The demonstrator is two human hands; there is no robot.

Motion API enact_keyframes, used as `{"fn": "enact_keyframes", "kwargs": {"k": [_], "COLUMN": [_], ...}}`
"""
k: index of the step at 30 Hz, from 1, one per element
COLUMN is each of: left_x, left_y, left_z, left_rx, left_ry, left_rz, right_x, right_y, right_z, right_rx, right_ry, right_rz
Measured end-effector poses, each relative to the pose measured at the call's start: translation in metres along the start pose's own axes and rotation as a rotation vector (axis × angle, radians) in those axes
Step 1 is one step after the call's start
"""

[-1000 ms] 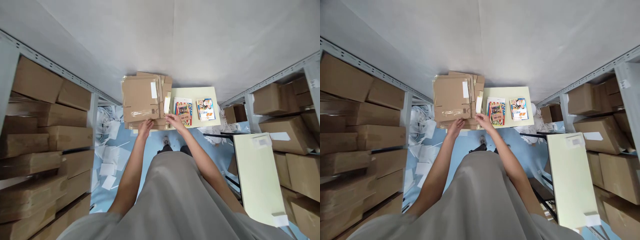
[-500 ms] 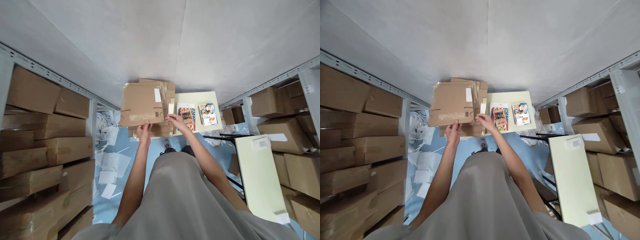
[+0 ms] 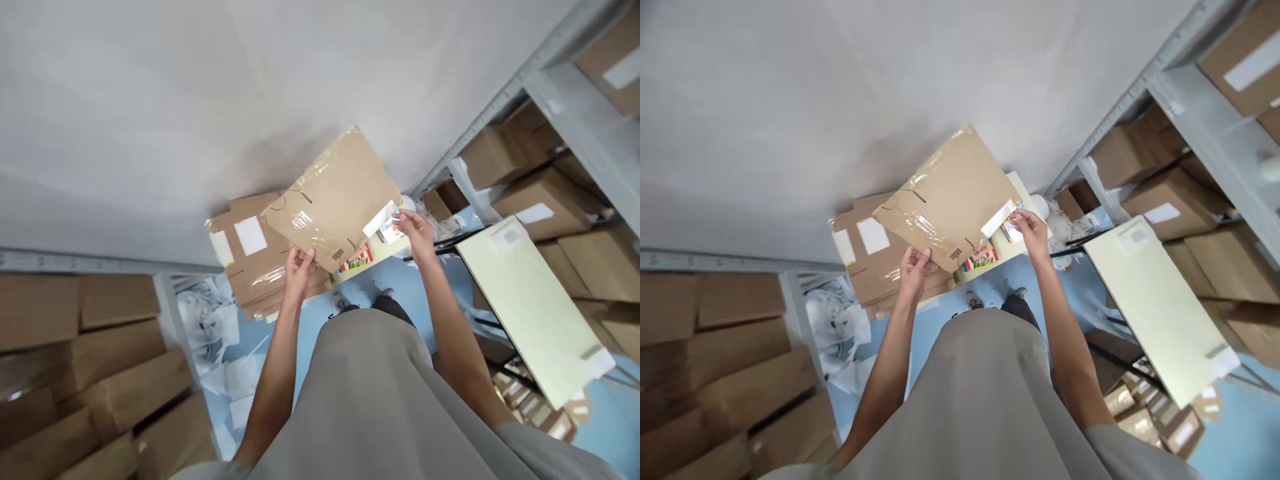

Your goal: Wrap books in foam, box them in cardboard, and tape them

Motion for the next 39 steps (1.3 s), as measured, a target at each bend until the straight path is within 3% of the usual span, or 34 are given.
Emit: {"fn": "enact_keyframes", "kwargs": {"k": [5, 12, 15, 18, 22, 25, 30, 35, 39], "left_x": [-0.024, -0.058, -0.089, -0.13, -0.18, -0.203, -0.222, -0.243, -0.261], "left_y": [0.085, 0.242, 0.309, 0.378, 0.467, 0.522, 0.59, 0.646, 0.69], "left_z": [0.015, -0.008, -0.024, -0.042, -0.078, -0.109, -0.139, -0.137, -0.127], "left_rx": [-0.27, -0.642, -0.739, -0.754, -0.789, -0.891, -1.081, -1.205, -1.232], "left_ry": [-0.037, -0.053, -0.023, 0.04, 0.08, 0.095, 0.081, 0.082, 0.063], "left_rz": [0.212, 0.28, 0.323, 0.405, 0.481, 0.525, 0.582, 0.603, 0.594], "right_x": [0.024, 0.054, 0.07, 0.092, 0.13, 0.159, 0.193, 0.201, 0.196], "right_y": [-0.137, -0.294, -0.356, -0.419, -0.492, -0.528, -0.556, -0.578, -0.595], "right_z": [-0.035, -0.101, -0.126, -0.153, -0.195, -0.224, -0.248, -0.244, -0.23], "right_rx": [0.305, 0.53, 0.541, 0.555, 0.679, 0.801, 0.931, 0.977, 0.969], "right_ry": [0.051, 0.058, 0.073, 0.097, 0.16, 0.221, 0.319, 0.357, 0.377], "right_rz": [-0.087, -0.132, -0.113, -0.101, -0.145, -0.166, -0.105, -0.066, -0.072]}}
Point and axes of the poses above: each hand's wrist, its own z-axis towards the middle knuckle, its own y-axis out of the palm, x = y × z, the point moved 4 cm from there along z, towards the middle knuckle
